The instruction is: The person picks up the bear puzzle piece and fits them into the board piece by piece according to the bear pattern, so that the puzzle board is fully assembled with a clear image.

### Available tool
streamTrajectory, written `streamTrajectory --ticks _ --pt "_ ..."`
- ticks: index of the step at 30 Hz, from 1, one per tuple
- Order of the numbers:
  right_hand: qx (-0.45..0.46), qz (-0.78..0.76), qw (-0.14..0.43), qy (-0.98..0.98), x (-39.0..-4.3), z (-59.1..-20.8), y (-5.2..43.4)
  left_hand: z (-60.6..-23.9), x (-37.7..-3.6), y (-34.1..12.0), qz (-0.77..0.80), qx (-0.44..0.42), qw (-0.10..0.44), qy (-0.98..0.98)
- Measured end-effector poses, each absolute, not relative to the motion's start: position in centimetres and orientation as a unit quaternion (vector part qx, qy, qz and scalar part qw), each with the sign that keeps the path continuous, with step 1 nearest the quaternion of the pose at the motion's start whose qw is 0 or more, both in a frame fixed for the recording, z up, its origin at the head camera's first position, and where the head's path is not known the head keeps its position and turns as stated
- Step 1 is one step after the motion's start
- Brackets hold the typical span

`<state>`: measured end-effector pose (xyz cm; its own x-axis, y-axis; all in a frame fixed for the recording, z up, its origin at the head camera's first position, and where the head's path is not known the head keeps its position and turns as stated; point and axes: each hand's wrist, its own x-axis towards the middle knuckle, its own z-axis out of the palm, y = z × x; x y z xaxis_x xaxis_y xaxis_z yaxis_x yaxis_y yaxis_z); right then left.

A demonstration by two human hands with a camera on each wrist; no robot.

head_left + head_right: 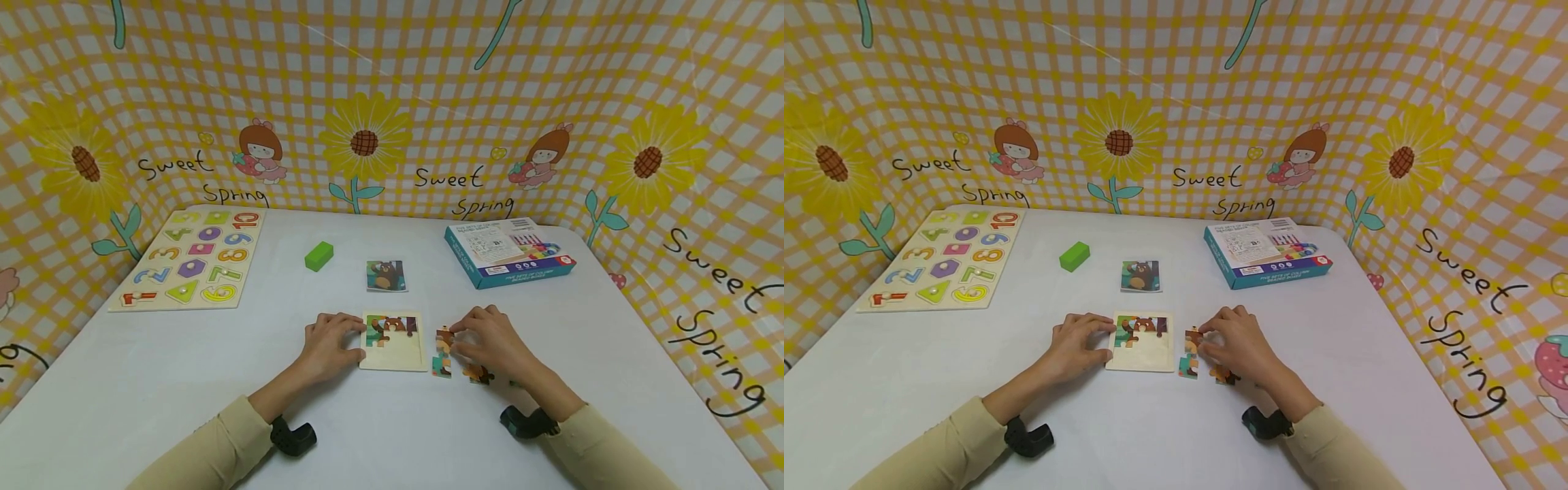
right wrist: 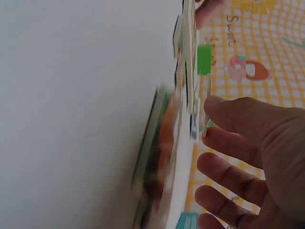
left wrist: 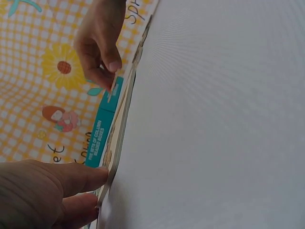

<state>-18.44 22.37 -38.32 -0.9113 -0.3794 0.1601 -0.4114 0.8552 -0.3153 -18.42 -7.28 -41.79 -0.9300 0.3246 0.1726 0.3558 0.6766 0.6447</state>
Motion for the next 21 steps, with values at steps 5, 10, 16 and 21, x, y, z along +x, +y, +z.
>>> streamTrajectory --ticks 5,10,16,21 --pt "0.232 0.168 0.040 -0.957 -18.8 -38.5 19.9 -41.9 -18.5 -7.3 -0.355 -0.187 0.023 -0.916" --pt "0.253 0.164 0.038 -0.953 -19.2 -38.6 18.1 -41.9 -18.5 -7.3 -0.356 -0.189 0.025 -0.915" --pt "0.269 0.150 0.039 -0.950 -19.6 -38.7 16.4 -41.9 -18.5 -7.3 -0.361 -0.190 0.024 -0.913" --pt "0.262 0.144 0.035 -0.954 -20.0 -38.8 15.3 -41.9 -18.4 -7.4 -0.357 -0.190 0.025 -0.914"
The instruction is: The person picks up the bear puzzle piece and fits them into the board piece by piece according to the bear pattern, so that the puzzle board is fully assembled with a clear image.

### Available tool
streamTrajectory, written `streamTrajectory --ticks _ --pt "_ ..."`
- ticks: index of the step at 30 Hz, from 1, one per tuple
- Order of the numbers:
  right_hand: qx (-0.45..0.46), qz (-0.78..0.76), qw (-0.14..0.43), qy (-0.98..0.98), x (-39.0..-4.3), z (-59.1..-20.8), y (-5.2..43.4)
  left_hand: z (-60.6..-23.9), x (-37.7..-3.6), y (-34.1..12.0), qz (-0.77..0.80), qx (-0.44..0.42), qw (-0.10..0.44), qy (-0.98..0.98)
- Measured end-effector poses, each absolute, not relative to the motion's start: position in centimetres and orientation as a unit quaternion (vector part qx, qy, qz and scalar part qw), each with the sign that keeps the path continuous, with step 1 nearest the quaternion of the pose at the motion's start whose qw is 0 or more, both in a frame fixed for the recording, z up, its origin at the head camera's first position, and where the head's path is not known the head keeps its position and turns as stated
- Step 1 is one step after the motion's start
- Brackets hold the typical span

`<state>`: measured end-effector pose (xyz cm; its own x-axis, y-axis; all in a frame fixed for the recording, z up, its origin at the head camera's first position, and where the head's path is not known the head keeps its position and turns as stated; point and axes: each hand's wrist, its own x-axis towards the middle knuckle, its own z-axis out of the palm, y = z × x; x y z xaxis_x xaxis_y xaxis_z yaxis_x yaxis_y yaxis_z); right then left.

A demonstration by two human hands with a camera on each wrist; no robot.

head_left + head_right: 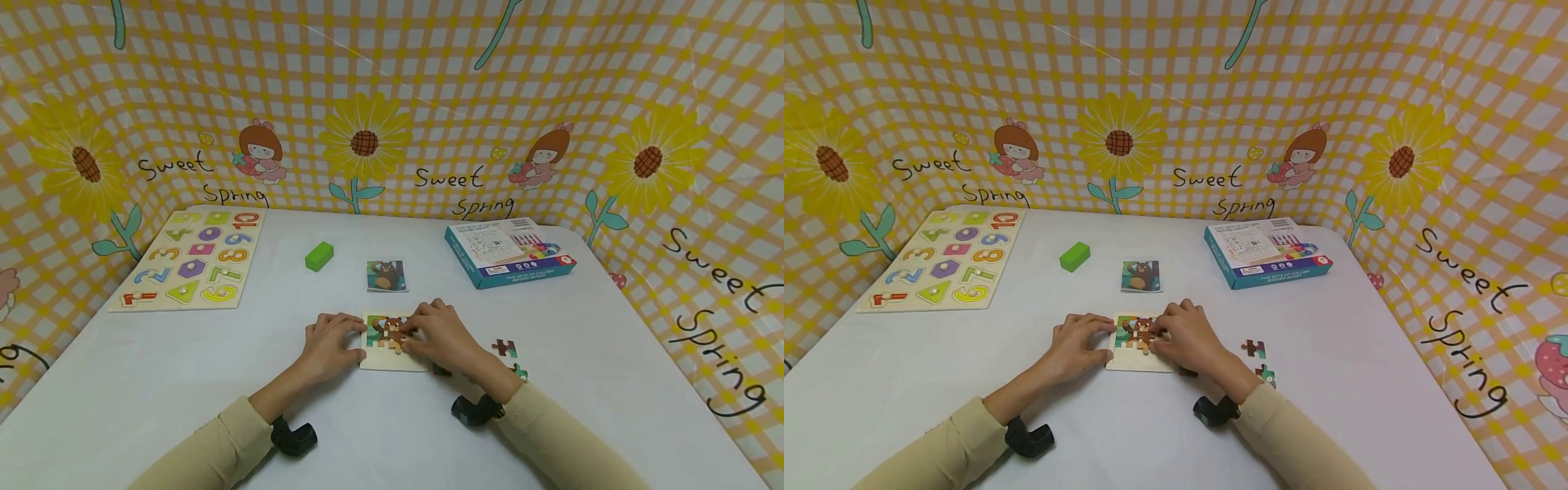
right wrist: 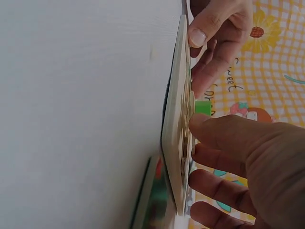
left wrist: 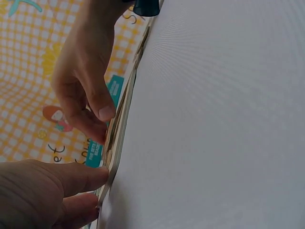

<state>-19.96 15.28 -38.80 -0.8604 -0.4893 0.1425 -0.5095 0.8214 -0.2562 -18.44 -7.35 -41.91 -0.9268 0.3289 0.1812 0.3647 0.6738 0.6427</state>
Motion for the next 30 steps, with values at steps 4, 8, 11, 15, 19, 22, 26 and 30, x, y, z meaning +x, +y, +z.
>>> streamTrajectory --ticks 4,8,11,15,19,22,26,30 --pt "0.254 0.129 0.040 -0.958 -20.2 -38.9 14.7 -41.9 -18.5 -7.3 -0.357 -0.191 0.025 -0.914" --pt "0.253 0.112 0.047 -0.960 -20.3 -38.9 14.3 -41.9 -18.5 -7.4 -0.358 -0.191 0.025 -0.914" --pt "0.254 0.104 0.048 -0.960 -20.2 -38.8 14.2 -42.0 -18.5 -7.4 -0.359 -0.191 0.026 -0.913" --pt "0.255 0.095 0.049 -0.961 -20.1 -38.8 14.1 -41.9 -18.5 -7.4 -0.359 -0.190 0.027 -0.914" --pt "0.259 0.096 0.053 -0.960 -20.1 -38.9 14.1 -41.9 -18.5 -7.4 -0.361 -0.191 0.027 -0.912" --pt "0.266 0.105 0.061 -0.956 -20.2 -39.0 14.2 -41.9 -18.5 -7.4 -0.361 -0.192 0.027 -0.912" --pt "0.280 0.115 0.070 -0.950 -20.3 -39.1 14.1 -41.9 -18.5 -7.4 -0.356 -0.191 0.029 -0.914" --pt "0.284 0.108 0.064 -0.951 -20.3 -39.1 13.9 -41.9 -18.5 -7.4 -0.355 -0.192 0.029 -0.914"
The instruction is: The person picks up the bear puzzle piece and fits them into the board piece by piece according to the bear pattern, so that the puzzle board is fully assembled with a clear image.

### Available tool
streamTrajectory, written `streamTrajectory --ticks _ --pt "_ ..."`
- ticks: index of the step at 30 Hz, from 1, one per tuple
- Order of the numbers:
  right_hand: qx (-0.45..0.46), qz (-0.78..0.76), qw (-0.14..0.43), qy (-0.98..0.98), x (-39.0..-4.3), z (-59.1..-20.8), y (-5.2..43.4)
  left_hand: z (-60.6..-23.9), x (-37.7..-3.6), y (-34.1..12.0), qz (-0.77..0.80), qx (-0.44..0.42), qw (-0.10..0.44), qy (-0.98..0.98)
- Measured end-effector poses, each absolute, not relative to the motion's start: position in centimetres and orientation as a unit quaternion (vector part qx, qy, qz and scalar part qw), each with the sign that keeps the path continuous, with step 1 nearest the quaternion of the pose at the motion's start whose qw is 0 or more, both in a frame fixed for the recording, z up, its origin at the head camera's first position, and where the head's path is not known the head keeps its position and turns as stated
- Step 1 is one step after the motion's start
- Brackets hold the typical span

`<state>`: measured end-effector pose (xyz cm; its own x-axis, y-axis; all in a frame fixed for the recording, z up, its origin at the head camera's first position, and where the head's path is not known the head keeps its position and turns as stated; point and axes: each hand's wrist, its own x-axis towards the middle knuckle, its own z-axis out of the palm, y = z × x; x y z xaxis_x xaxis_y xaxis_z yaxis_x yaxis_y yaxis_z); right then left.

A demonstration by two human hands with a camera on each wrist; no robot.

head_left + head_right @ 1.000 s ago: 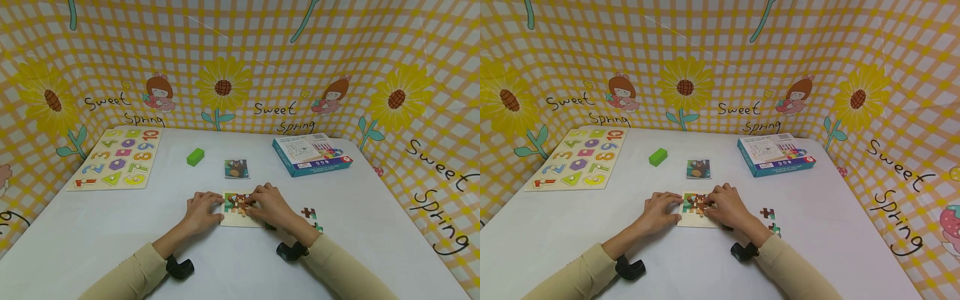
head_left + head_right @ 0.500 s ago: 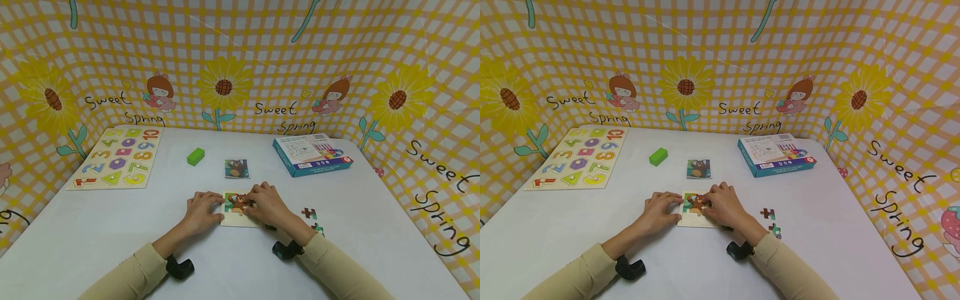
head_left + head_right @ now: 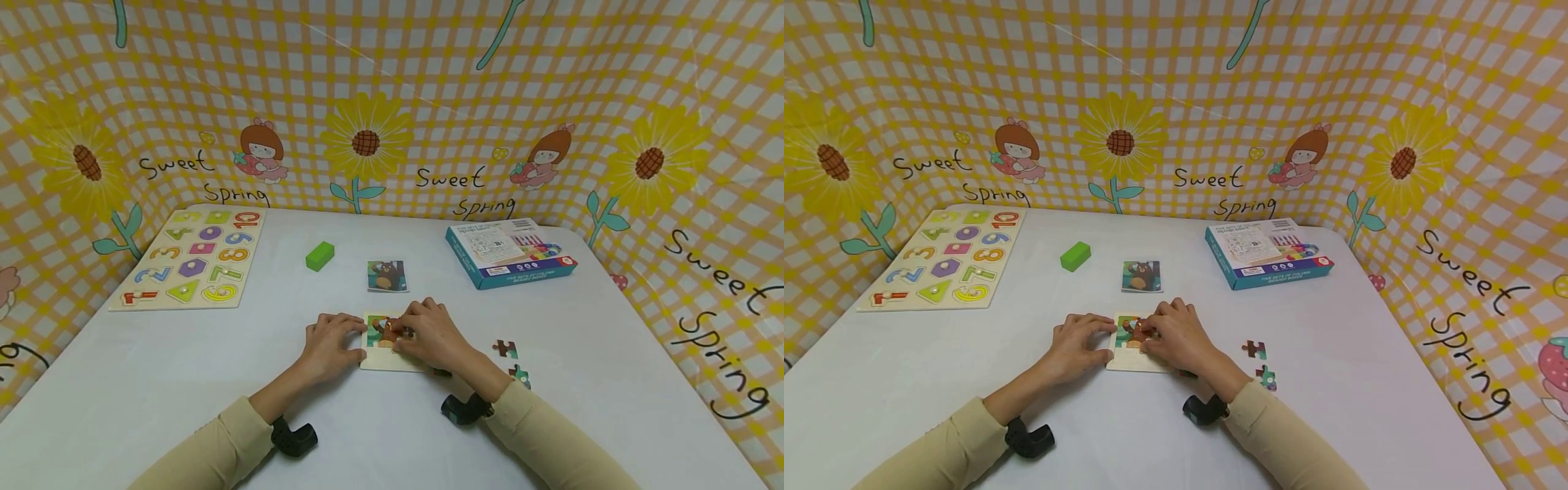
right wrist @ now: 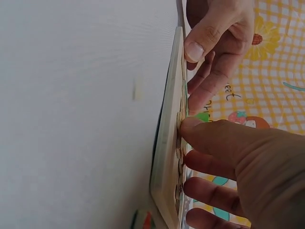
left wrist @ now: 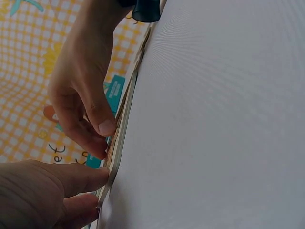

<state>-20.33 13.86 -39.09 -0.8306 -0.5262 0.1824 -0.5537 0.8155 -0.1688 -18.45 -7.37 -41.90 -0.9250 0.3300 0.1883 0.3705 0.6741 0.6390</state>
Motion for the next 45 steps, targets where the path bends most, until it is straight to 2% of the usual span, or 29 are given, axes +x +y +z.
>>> streamTrajectory --ticks 17,34,45 --pt "0.252 0.133 0.045 -0.957 -20.1 -38.3 15.1 -41.6 -18.5 -7.2 -0.359 -0.190 0.032 -0.913" --pt "0.161 0.169 0.051 -0.971 -18.0 -37.3 25.4 -41.7 -18.5 -7.2 -0.365 -0.189 0.023 -0.911" --pt "0.135 0.142 0.060 -0.979 -16.6 -38.4 30.2 -41.8 -18.3 -7.3 -0.364 -0.189 0.026 -0.912"
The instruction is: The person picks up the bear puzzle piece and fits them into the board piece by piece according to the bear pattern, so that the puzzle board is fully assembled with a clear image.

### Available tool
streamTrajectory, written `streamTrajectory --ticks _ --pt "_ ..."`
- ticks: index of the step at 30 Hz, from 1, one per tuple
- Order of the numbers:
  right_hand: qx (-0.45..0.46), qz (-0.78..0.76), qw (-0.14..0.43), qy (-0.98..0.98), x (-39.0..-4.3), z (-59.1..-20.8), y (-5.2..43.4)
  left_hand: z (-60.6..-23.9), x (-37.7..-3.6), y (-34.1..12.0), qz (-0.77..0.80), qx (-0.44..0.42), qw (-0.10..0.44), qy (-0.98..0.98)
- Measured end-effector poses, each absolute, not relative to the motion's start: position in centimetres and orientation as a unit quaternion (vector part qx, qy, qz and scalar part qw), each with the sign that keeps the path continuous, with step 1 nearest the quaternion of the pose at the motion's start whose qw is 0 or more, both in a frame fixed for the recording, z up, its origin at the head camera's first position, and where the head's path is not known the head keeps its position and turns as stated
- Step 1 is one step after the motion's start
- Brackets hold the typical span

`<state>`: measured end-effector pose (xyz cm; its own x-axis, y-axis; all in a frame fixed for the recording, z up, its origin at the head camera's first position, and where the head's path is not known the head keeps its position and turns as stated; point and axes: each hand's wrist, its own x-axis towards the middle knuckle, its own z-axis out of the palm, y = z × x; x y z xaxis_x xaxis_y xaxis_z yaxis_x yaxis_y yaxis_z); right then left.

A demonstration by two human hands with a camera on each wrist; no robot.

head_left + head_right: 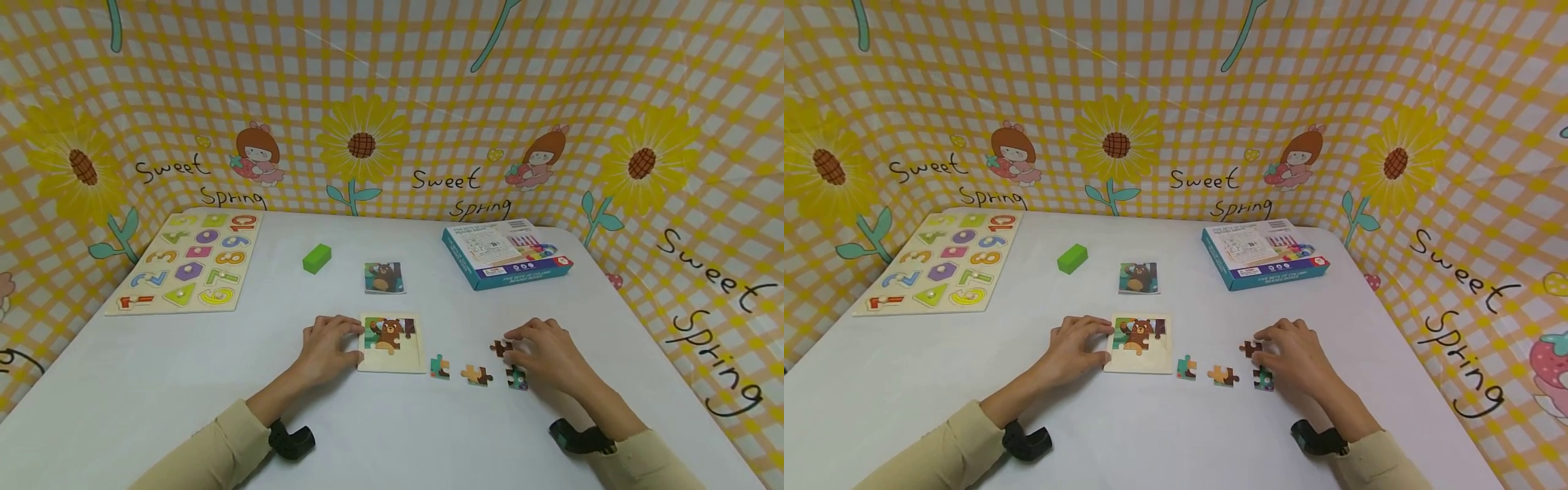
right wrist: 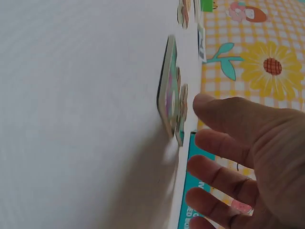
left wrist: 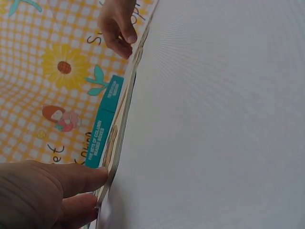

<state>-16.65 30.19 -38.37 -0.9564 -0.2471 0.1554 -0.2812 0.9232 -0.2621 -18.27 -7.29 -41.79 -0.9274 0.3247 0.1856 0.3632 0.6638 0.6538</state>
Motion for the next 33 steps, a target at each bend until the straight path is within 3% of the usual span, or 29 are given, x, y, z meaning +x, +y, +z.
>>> streamTrajectory --ticks 24,33 --pt "0.145 0.138 0.059 -0.978 -16.8 -39.2 31.4 -41.7 -18.2 -7.3 -0.370 -0.191 0.029 -0.909" --pt "0.161 0.168 0.059 -0.971 -16.9 -38.1 28.3 -41.6 -18.2 -7.3 -0.372 -0.186 0.024 -0.909"
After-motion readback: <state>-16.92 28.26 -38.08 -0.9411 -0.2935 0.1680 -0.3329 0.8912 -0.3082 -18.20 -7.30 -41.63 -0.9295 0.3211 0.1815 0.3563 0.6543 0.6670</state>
